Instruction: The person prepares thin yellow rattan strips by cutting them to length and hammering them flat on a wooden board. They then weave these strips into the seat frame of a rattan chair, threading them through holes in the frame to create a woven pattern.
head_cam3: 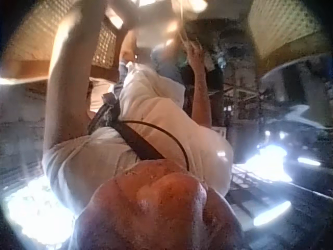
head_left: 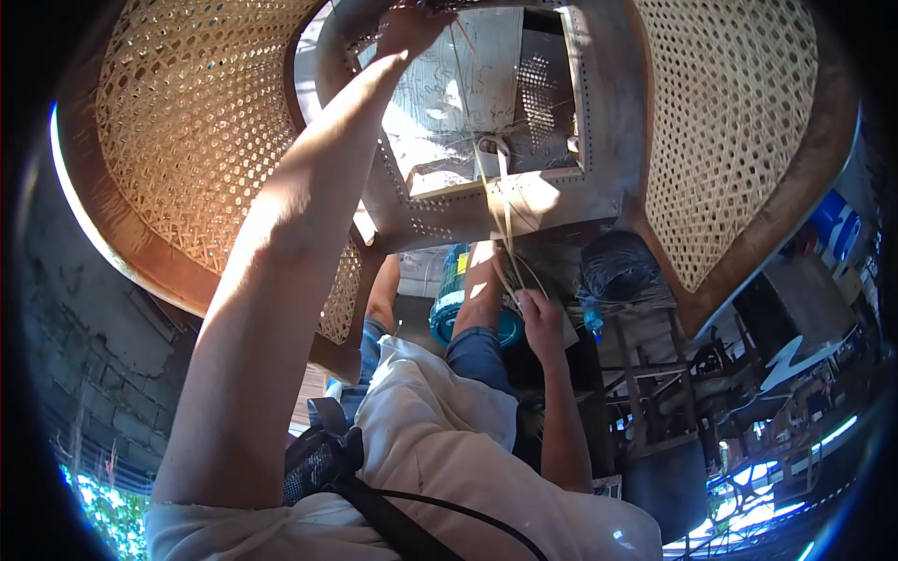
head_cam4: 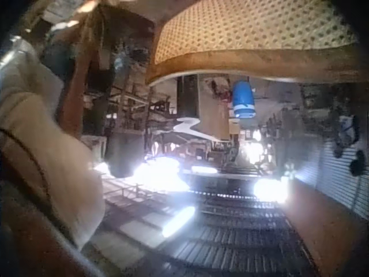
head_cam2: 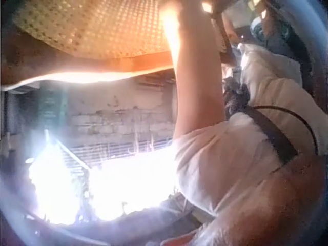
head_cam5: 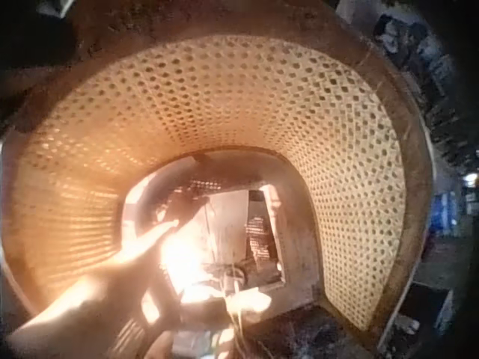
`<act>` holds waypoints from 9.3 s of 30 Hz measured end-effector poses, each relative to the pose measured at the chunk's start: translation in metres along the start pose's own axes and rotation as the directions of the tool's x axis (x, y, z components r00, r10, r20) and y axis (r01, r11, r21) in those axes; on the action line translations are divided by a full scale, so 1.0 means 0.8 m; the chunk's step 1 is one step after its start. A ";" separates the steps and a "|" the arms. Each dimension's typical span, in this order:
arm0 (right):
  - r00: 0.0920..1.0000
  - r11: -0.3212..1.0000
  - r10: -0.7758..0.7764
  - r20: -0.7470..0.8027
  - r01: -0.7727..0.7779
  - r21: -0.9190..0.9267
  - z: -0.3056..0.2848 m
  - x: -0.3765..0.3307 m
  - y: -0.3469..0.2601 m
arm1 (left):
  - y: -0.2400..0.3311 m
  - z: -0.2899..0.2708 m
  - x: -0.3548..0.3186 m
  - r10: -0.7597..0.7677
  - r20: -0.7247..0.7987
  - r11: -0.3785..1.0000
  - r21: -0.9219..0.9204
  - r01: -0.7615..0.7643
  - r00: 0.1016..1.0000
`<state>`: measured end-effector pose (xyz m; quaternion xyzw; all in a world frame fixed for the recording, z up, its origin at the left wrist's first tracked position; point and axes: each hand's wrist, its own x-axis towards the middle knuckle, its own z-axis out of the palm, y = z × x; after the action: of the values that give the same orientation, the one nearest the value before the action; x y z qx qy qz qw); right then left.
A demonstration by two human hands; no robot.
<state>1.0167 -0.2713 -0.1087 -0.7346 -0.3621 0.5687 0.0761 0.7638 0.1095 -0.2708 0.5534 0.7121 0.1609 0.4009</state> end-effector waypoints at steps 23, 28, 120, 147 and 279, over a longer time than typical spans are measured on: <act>0.998 0.984 -0.053 0.043 0.045 0.171 0.039 -0.087 -0.048 | 0.064 0.016 -0.454 -0.390 0.439 0.813 -0.249 0.526 0.810; 0.961 0.932 -0.165 0.222 0.078 0.354 0.017 -0.105 -0.108 | 0.043 0.033 -0.422 -0.403 0.341 0.516 -0.682 0.519 0.849; 0.477 0.483 -0.869 -0.135 0.752 -0.449 -0.015 0.309 -0.267 | 0.094 -0.053 -0.107 0.414 0.016 0.910 -0.043 -0.413 0.910; 0.759 0.160 -0.592 0.270 -0.218 0.963 0.130 0.540 -0.235 | 0.025 -0.038 0.014 0.071 0.149 0.893 0.431 -0.130 0.986; 0.688 0.258 -0.700 -0.192 0.494 0.830 0.139 0.569 -0.239 | -0.091 -0.033 0.088 0.595 0.022 0.803 0.038 -0.595 0.804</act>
<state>0.8734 0.1159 -0.4015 -0.3420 -0.3010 0.6698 0.5864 0.6914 0.1553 -0.3311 0.7579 0.5044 0.2605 0.3215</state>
